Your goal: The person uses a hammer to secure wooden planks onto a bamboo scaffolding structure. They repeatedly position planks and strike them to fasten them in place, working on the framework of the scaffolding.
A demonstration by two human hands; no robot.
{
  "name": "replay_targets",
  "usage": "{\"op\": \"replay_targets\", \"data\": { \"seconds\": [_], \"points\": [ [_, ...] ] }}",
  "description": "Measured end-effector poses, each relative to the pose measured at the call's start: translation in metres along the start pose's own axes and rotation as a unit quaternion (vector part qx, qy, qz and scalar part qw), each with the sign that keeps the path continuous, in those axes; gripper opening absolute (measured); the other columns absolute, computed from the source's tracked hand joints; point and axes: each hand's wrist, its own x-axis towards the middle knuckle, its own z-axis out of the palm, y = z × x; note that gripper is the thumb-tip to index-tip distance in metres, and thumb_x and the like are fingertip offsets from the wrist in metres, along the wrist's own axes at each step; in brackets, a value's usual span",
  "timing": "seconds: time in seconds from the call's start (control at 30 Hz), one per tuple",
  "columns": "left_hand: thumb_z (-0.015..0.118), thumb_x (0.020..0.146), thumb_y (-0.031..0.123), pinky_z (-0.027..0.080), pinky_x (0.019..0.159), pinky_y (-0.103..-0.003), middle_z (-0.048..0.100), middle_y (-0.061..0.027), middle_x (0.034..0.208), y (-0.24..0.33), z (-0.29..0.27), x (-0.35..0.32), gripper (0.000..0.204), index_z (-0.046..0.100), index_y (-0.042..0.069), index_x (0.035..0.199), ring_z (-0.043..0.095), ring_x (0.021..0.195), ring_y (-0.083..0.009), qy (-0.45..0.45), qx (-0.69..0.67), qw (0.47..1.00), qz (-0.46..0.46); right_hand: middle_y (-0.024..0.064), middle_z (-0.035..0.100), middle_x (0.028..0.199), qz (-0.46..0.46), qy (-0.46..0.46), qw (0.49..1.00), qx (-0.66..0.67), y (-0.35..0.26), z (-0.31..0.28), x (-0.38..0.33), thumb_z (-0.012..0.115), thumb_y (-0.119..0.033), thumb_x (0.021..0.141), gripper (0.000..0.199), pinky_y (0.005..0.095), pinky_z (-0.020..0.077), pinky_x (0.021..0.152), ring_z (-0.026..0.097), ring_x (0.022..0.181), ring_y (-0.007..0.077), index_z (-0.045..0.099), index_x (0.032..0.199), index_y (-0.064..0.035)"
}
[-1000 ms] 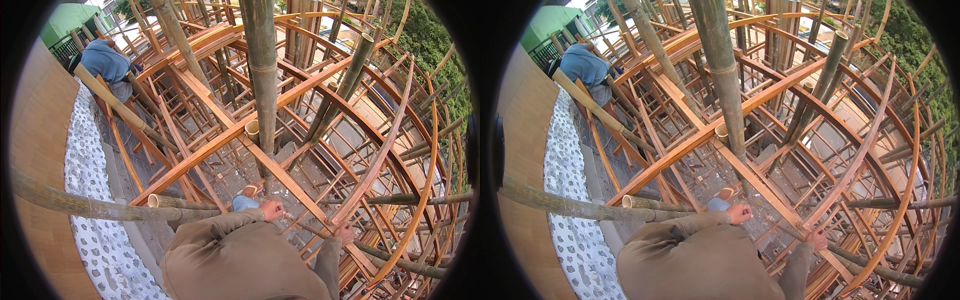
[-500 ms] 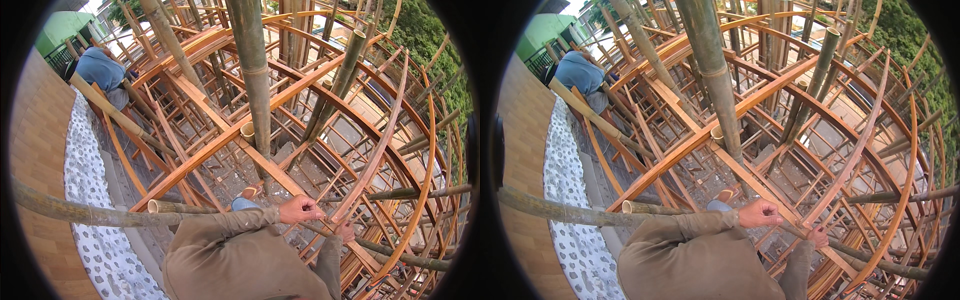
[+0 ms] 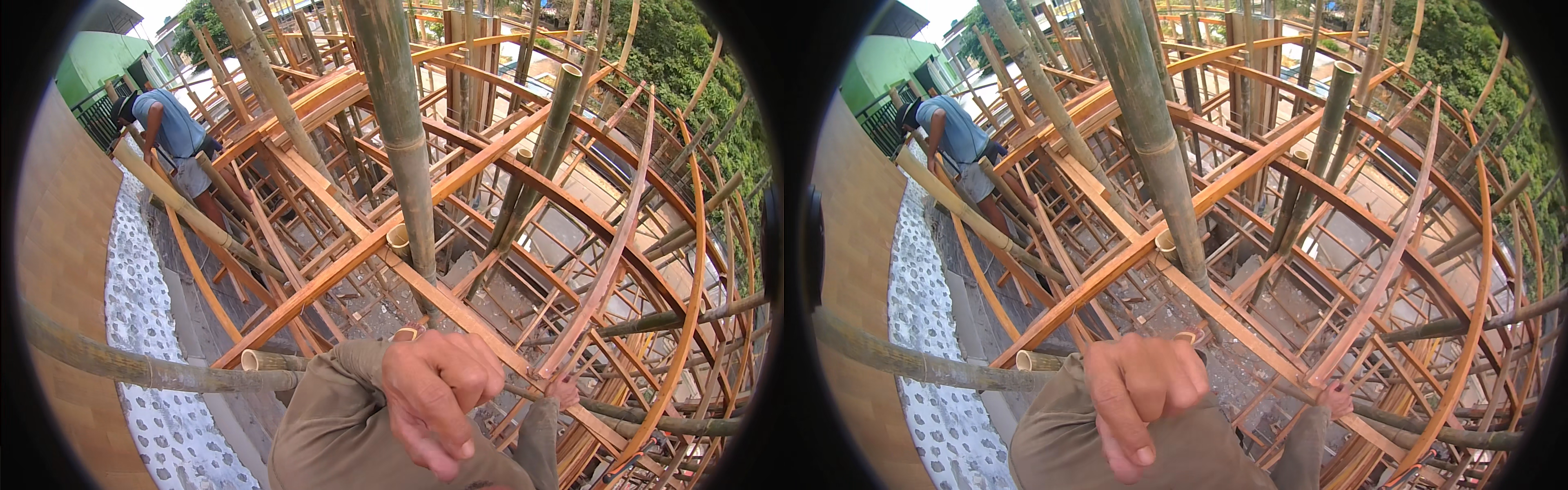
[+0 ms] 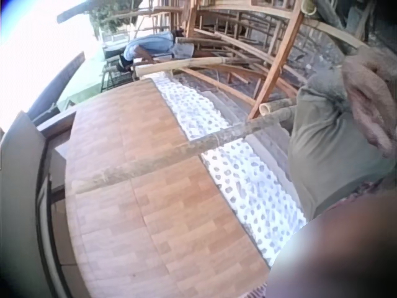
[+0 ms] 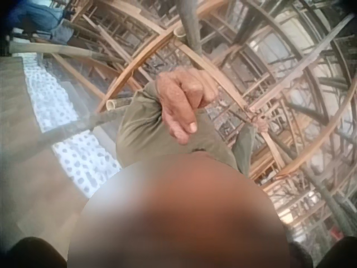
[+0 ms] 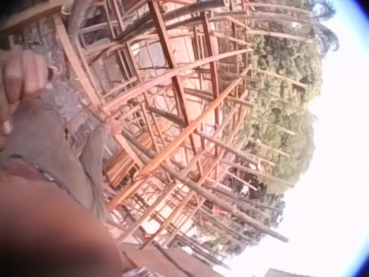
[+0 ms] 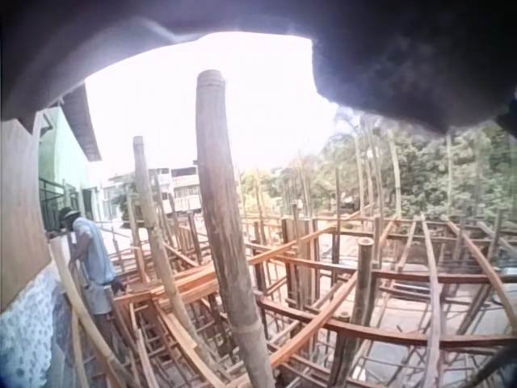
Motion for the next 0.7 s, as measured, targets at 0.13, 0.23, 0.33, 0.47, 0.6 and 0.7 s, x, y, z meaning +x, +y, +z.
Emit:
{"op": "replay_targets", "data": {
  "seconds": [0.13, 0.23, 0.33, 0.47, 0.6, 0.7],
  "points": [
    [0.085, 0.083, 0.018, 0.028, 0.042, -0.032, 0.054, -0.0027, 0.066, 0.011, 0.008, 0.011, 0.024, 0.075, -0.002, 0.092, 0.045, 0.045, -0.0144, -0.020, 0.012, 0.999, 0.035, 0.0111, 0.074, 0.087, 0.002, -0.020, 1.000, 0.014, -0.005, -0.008, 0.002, 0.064, -0.040, 0.088, 0.030, 0.0463, 0.0424, 0.090, 0.066, 0.090, 0.0346, 0.076, 0.091, -0.0125],
    [0.086, 0.083, 0.012, 0.023, 0.041, -0.030, 0.053, -0.0028, 0.067, -0.001, 0.011, 0.016, 0.020, 0.076, -0.004, 0.090, 0.042, 0.044, -0.0111, -0.053, -0.007, 0.997, 0.053, 0.0119, 0.074, 0.088, 0.012, -0.031, 0.999, 0.022, -0.006, -0.013, 0.002, 0.064, -0.040, 0.088, 0.030, 0.0454, 0.0419, 0.092, 0.066, 0.092, 0.0334, 0.076, 0.090, -0.0114],
    [0.085, 0.083, 0.007, 0.020, 0.041, -0.028, 0.051, -0.0027, 0.066, -0.024, 0.021, 0.019, 0.016, 0.076, -0.005, 0.089, 0.040, 0.043, -0.0096, -0.095, -0.053, 0.994, 0.003, 0.0137, 0.074, 0.093, 0.027, -0.043, 0.999, 0.011, -0.006, -0.015, 0.002, 0.065, -0.041, 0.088, 0.034, 0.0453, 0.0386, 0.098, 0.065, 0.100, 0.0318, 0.076, 0.093, -0.0095],
    [0.082, 0.084, 0.006, 0.024, 0.042, -0.028, 0.051, -0.0040, 0.066, -0.068, 0.066, 0.008, 0.015, 0.075, -0.006, 0.089, 0.042, 0.044, -0.0116, -0.113, -0.139, 0.981, -0.080, 0.0144, 0.073, 0.089, 0.027, -0.004, 0.999, 0.023, -0.001, -0.012, 0.004, 0.063, -0.040, 0.083, 0.034, 0.0440, 0.0384, 0.098, 0.064, 0.095, 0.0330, 0.075, 0.083, -0.0086],
    [0.081, 0.081, 0.014, 0.032, 0.046, -0.030, 0.055, -0.0007, 0.066, -0.099, 0.110, -0.007, 0.012, 0.077, 0.004, 0.087, 0.050, 0.049, -0.0141, -0.148, -0.250, 0.943, -0.162, 0.0124, 0.073, 0.095, 0.047, -0.047, 0.994, 0.083, 0.006, -0.017, 0.004, 0.063, -0.044, 0.086, 0.037, 0.0447, 0.0340, 0.103, 0.061, 0.105, 0.0282, 0.075, 0.093, -0.0094],
    [0.079, 0.079, 0.020, 0.037, 0.050, -0.031, 0.058, 0.0018, 0.065, -0.110, 0.125, -0.015, 0.011, 0.078, 0.012, 0.086, 0.057, 0.052, -0.0160, -0.167, -0.246, 0.932, -0.208, 0.0120, 0.074, 0.093, 0.036, -0.016, 0.994, 0.103, 0.006, -0.021, 0.002, 0.065, -0.043, 0.085, 0.037, 0.0438, 0.0355, 0.101, 0.062, 0.102, 0.0277, 0.074, 0.091, -0.0074]
  ]
}}
